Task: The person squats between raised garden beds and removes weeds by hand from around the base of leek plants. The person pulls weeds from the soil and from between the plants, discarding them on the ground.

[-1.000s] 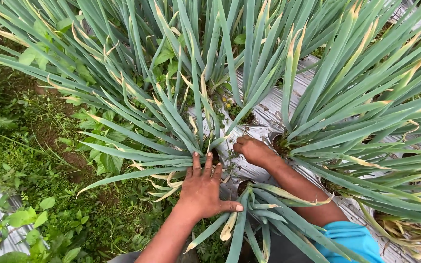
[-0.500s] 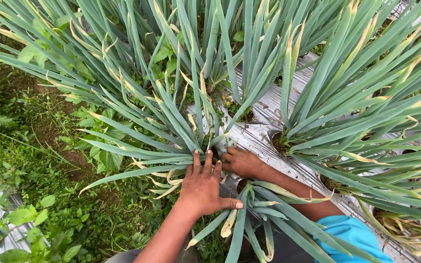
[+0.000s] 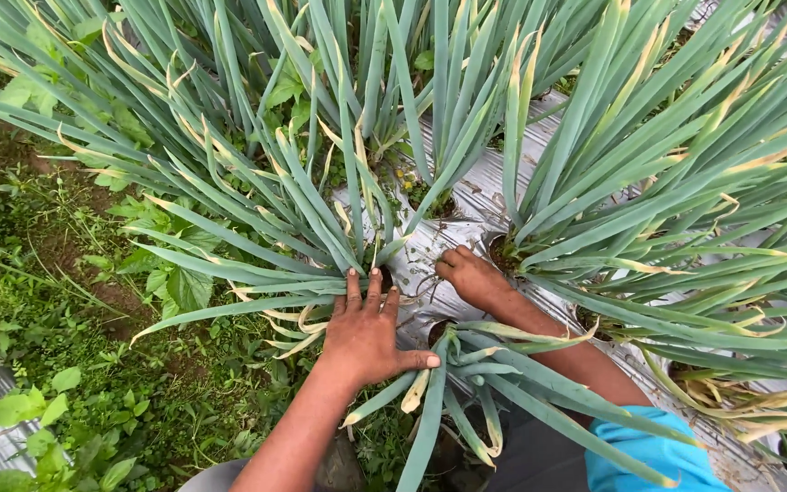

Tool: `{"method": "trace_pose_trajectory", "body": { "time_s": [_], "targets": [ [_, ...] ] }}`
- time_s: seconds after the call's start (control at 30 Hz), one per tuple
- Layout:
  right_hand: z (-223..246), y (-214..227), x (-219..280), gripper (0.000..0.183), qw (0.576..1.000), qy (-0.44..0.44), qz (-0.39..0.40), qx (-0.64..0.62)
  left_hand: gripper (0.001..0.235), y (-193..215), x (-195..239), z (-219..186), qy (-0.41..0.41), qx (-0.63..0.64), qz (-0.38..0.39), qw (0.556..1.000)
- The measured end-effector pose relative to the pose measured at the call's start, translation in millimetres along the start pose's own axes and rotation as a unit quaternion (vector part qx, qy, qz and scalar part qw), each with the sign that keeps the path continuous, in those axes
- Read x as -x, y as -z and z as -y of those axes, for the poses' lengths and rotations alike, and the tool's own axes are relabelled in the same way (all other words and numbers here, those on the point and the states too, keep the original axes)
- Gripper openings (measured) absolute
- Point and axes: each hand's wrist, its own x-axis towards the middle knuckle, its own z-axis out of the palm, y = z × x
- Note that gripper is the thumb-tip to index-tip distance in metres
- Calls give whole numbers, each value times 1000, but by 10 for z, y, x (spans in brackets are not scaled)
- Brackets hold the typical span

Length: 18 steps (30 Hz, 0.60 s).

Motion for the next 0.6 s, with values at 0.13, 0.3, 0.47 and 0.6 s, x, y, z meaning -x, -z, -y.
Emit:
{"method": "trace_pose_trajectory", "body": {
  "time_s": [0.13, 0.3, 0.47, 0.6],
  "targets": [
    [20, 387, 321, 15, 999, -6, 39, -4, 120, -40, 13, 3, -7, 1, -31, 999],
    [146, 815, 626, 8, 995, 39, 68, 56, 110, -63, 47, -43, -11, 27, -77, 997],
    [727, 1113, 1115, 24, 982, 18, 185, -39, 94, -287, -42, -10, -18, 22, -126, 992],
    [1363, 1271, 1290, 43, 938, -10, 309, -154, 79, -288, 21, -90, -11, 23, -154, 988]
  ]
}}
